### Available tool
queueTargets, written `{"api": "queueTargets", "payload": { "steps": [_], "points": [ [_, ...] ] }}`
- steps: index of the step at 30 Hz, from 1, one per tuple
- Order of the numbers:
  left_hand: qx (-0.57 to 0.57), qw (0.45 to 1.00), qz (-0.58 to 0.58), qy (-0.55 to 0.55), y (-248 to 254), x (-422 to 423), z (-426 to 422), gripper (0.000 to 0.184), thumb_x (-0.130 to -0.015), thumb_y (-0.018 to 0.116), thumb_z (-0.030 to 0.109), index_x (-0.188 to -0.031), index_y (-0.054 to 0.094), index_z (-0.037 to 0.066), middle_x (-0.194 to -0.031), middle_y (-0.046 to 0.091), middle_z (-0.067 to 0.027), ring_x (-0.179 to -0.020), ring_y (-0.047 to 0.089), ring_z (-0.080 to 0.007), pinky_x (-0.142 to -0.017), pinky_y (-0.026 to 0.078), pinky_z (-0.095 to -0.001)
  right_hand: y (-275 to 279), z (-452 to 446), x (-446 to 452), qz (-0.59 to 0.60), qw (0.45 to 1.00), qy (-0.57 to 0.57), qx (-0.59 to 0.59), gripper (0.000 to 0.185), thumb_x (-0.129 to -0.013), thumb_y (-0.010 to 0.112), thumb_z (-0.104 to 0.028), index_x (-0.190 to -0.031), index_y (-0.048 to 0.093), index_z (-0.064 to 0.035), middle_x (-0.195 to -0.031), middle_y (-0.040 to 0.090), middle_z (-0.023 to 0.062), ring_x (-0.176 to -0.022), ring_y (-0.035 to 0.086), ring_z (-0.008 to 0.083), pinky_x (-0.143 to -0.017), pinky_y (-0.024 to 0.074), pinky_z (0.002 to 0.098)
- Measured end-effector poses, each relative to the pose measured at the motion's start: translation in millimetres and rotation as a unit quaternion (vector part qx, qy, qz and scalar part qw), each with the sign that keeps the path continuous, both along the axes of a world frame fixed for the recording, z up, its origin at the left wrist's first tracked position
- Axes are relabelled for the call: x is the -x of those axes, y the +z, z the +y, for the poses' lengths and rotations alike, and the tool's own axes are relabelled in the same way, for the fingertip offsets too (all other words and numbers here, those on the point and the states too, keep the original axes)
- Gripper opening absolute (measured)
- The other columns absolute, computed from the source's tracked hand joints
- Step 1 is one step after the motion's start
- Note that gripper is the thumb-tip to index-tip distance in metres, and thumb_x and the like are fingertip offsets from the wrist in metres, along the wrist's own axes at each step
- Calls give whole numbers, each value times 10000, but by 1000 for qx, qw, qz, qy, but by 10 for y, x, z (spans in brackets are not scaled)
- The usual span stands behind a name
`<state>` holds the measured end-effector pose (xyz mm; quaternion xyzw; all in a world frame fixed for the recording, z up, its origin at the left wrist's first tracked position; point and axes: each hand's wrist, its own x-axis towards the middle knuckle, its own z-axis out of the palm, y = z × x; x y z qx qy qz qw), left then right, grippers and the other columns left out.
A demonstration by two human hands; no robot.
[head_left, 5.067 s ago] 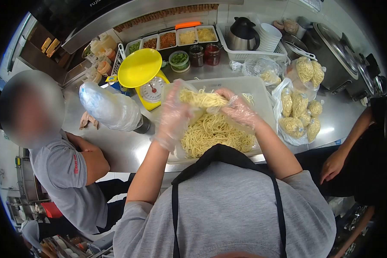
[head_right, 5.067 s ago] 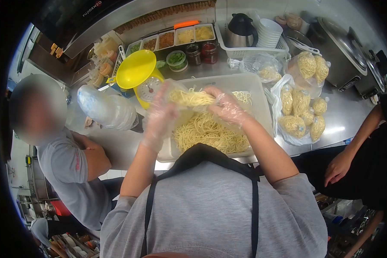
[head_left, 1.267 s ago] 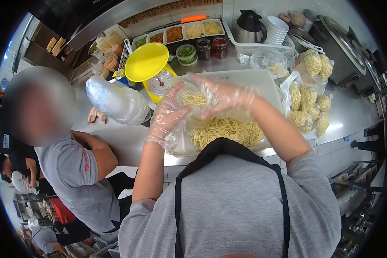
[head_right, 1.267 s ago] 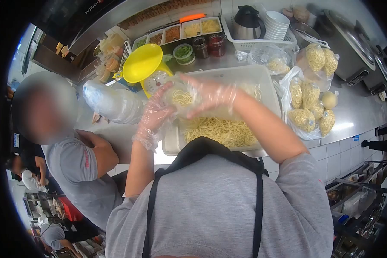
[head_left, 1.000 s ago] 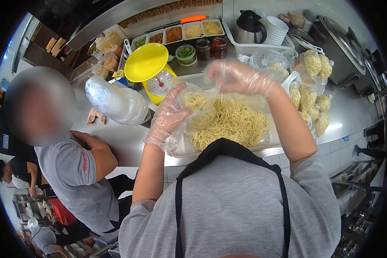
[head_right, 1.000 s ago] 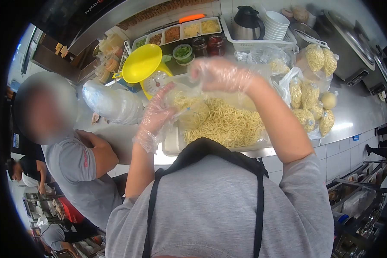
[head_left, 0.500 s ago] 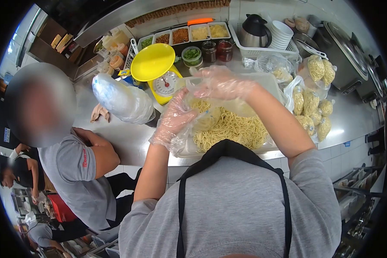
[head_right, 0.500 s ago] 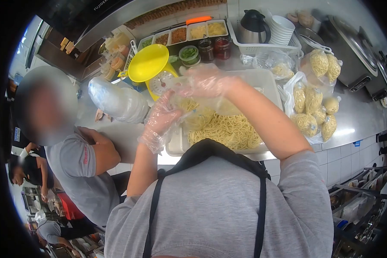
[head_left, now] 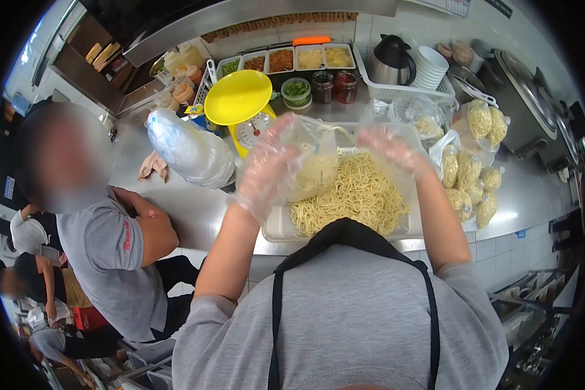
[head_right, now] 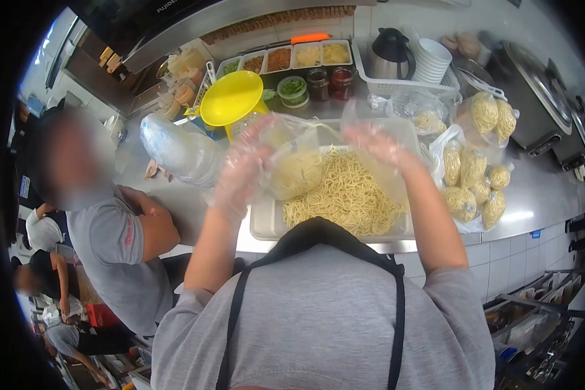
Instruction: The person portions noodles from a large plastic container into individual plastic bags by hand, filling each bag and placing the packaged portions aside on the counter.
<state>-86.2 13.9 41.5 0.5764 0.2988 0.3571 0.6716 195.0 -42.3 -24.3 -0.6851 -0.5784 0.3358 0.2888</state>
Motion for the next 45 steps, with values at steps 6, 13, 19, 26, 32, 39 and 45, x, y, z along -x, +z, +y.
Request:
{"api": "queueTargets", "payload": {
  "steps": [6, 13, 19, 26, 32, 39, 45],
  "points": [
    [-102, 967, -224, 71, 545, 34, 488, 558, -819, 621, 111, -1304, 373, -10, -1103, 537, -61, -864, 496, -76, -722, 451, -208, -309, -159, -50, -57, 997, 57, 8, 400, -786, 625, -417, -1019, 641, -92, -958, 643, 109, -897, 596, 217, -815, 447, 335],
    [-16, 922, -234, 308, 373, -32, 1279, 639, -764, 573, -25, -1346, 325, 70, -1190, 483, -106, -871, 546, -177, -749, 497, -272, -343, -83, -12, -60, 993, 92, 45, 323, -763, 647, -327, -862, 624, -21, -765, 624, 141, -715, 589, 245, -683, 456, 357],
    [-48, 929, -159, 331, 432, 6, 1186, 640, -766, 586, 32, -1349, 324, 80, -1148, 484, -114, -854, 540, -196, -745, 493, -295, -331, -128, -13, -43, 995, 73, 61, 328, -769, 642, -329, -871, 617, -18, -795, 622, 135, -738, 588, 234, -684, 449, 354],
    [-46, 926, -111, 359, 511, 5, 1136, 576, -791, 584, 87, -1323, 364, 118, -874, 540, -73, -675, 488, -132, -596, 427, -269, -306, -117, -13, -8, 995, 59, 85, 316, -769, 647, -323, -858, 616, -22, -768, 620, 115, -732, 590, 211, -670, 448, 337],
    [-41, 929, -105, 354, 556, -7, 1037, 576, -797, 595, 108, -1318, 361, 189, -1106, 523, -76, -732, 481, -135, -636, 445, -257, -349, -98, -39, -24, 994, 97, 38, 276, -806, 643, -308, -770, 593, -39, -648, 543, 19, -615, 493, 109, -570, 398, 285],
    [-89, 941, -33, 325, 534, 52, 1049, 619, -805, 629, 196, -1349, 333, 210, -1172, 504, -89, -811, 509, -170, -685, 455, -280, -362, -103, -42, -39, 992, 112, 33, 270, -801, 644, -307, -781, 593, -42, -684, 559, 31, -642, 507, 123, -595, 408, 299],
    [-284, 892, 32, 349, 490, 4, 1188, 622, -776, 678, 329, -1313, 423, 146, -1291, 478, -110, -1057, 541, -250, -910, 390, -347, -570, -19, -103, -128, 984, 120, -14, 332, -781, 624, -346, -850, 612, -22, -876, 631, 167, -842, 597, 321, -749, 455, 414]
  ]
}}
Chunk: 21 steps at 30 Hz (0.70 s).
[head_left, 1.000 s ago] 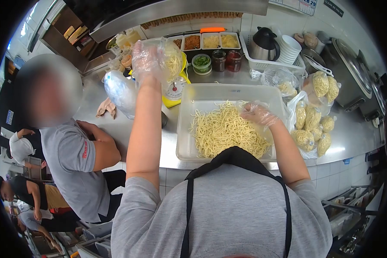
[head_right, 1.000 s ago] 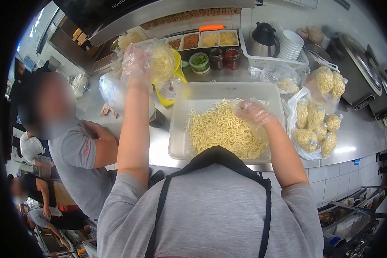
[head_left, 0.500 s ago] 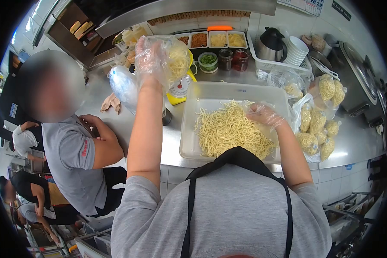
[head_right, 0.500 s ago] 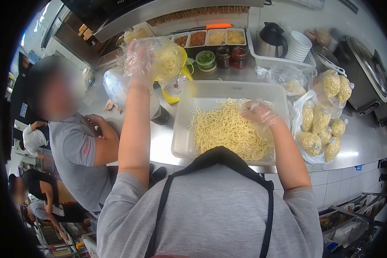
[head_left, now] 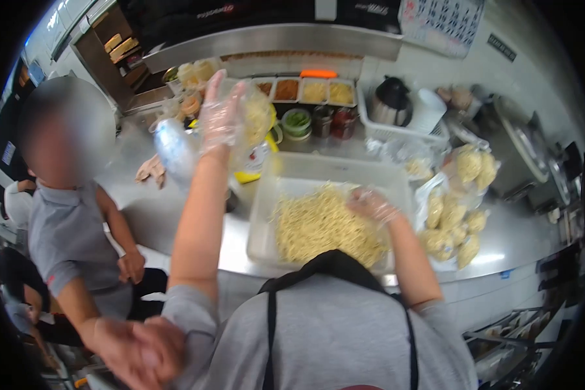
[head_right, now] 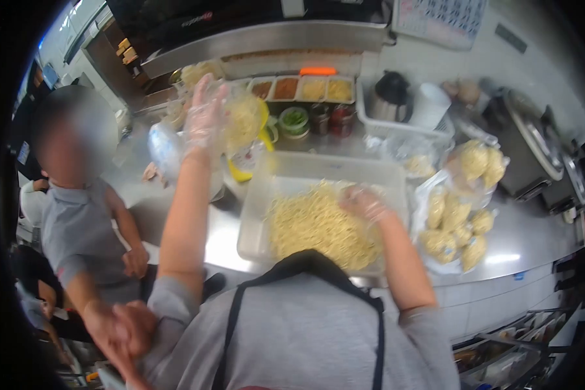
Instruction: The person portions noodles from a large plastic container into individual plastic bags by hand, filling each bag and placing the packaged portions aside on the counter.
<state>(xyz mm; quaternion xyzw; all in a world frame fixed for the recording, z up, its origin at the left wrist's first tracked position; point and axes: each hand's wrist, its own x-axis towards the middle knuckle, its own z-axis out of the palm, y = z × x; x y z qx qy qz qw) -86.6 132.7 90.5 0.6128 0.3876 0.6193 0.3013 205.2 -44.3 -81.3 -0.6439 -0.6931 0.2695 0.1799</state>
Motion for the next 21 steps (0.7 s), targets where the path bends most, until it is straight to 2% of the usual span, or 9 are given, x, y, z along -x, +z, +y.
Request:
{"api": "queueTargets", "payload": {
  "steps": [2, 4, 6, 7, 10, 13, 17, 20, 21],
  "points": [
    [136, 989, 49, 17, 242, 18, -220, 648, -778, 649, 428, -1315, 424, 143, -1255, 510, -118, -1059, 544, -257, -930, 381, -334, 145, -101, 42, -20, 999, 10, 26, 339, -781, 613, -358, -854, 618, -27, -909, 625, 185, -881, 591, 346, -774, 452, 418],
    [129, 991, 31, -3, 152, 139, -10, 678, -763, 631, 500, -1304, 443, 136, -1244, 526, -133, -1089, 538, -267, -937, 384, -333, 314, -36, 140, -33, 999, 15, 5, 339, -779, 608, -358, -856, 621, -28, -909, 623, 192, -879, 590, 349, -775, 453, 414],
    [23, 974, 223, 21, 42, 198, 209, 709, -742, 648, 518, -1308, 447, 140, -1239, 535, -143, -1103, 535, -271, -942, 387, -342, 233, -86, 75, -8, 999, 43, -19, 353, -777, 622, -353, -841, 606, -6, -783, 618, 184, -747, 598, 328, -702, 464, 418],
    [74, 966, 247, 22, 108, 103, 277, 728, -740, 644, 532, -1319, 437, 142, -1268, 509, -160, -1156, 498, -291, -972, 373, -361, 267, -85, 26, 5, 999, 31, -38, 353, -777, 622, -353, -841, 606, -6, -783, 618, 184, -747, 598, 328, -702, 464, 418],
    [18, 903, 413, 119, 33, 53, 353, 755, -739, 634, 549, -1335, 416, 141, -1288, 485, -181, -1204, 454, -309, -1004, 353, -377, 389, -60, 149, -20, 998, 52, 17, 367, -765, 626, -360, -824, 596, 1, -802, 611, 192, -764, 590, 334, -707, 454, 424],
    [128, 860, 473, 141, 339, -25, 31, 773, -742, 625, 558, -1346, 398, 132, -1310, 457, -192, -1226, 429, -320, -1015, 346, -386, 360, -113, 147, -50, 991, 123, -15, 366, -770, 625, -355, -833, 584, 3, -826, 601, 194, -791, 583, 334, -715, 449, 419],
    [97, 904, 405, 95, 414, 37, -140, 823, -739, 618, 580, -1364, 362, 110, -1366, 398, -170, -1230, 411, -347, -1000, 358, -400, 497, -239, 135, 24, 995, 98, -9, 336, -754, 633, -324, -806, 581, 3, -816, 598, 190, -767, 573, 326, -698, 442, 406],
    [-41, 807, 562, 176, 361, 44, -409, 775, -735, 653, 520, -1367, 366, 174, -1359, 389, -179, -1118, 512, -310, -899, 438, -379, 562, -181, 177, 21, 995, 98, 22, 331, -752, 643, -314, -810, 573, 4, -808, 590, 176, -765, 567, 307, -702, 436, 389],
    [-123, 815, 518, 228, 294, 57, -441, 721, -745, 671, 466, -1341, 404, 160, -1343, 408, -166, -1105, 519, -296, -872, 450, -367, 557, -158, 173, -1, 994, 107, 26, 347, -769, 647, -319, -859, 561, 5, -825, 581, 164, -792, 564, 293, -717, 434, 373]
  ]
}}
